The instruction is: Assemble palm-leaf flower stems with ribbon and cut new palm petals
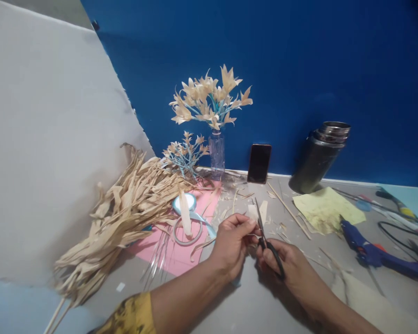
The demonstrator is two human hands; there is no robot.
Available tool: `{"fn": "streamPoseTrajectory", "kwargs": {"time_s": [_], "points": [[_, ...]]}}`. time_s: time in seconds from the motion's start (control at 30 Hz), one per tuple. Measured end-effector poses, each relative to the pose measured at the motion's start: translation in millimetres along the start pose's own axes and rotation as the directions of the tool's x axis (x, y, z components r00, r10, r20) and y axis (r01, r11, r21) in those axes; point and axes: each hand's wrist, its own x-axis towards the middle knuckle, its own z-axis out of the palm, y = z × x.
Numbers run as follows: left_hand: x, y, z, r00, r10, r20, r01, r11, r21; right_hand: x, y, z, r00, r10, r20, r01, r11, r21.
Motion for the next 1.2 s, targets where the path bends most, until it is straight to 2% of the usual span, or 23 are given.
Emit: {"fn": "streamPoseTrajectory", "kwargs": {"time_s": [0.83, 1.2], "points": [[0, 13, -0.1, 0.999, -0.017, 0.042, 0.015, 0.999, 0.052, -5, -15, 0, 0.999, 0.032, -0.031, -0.034, 0.998, -0.045], [-2, 8, 0.9, 0.999, -0.026, 0.047, 0.025, 1.0, 0.016, -6, -14, 2, 0.998, 0.048, -0.049, -0.05, 0.998, -0.049]]}}
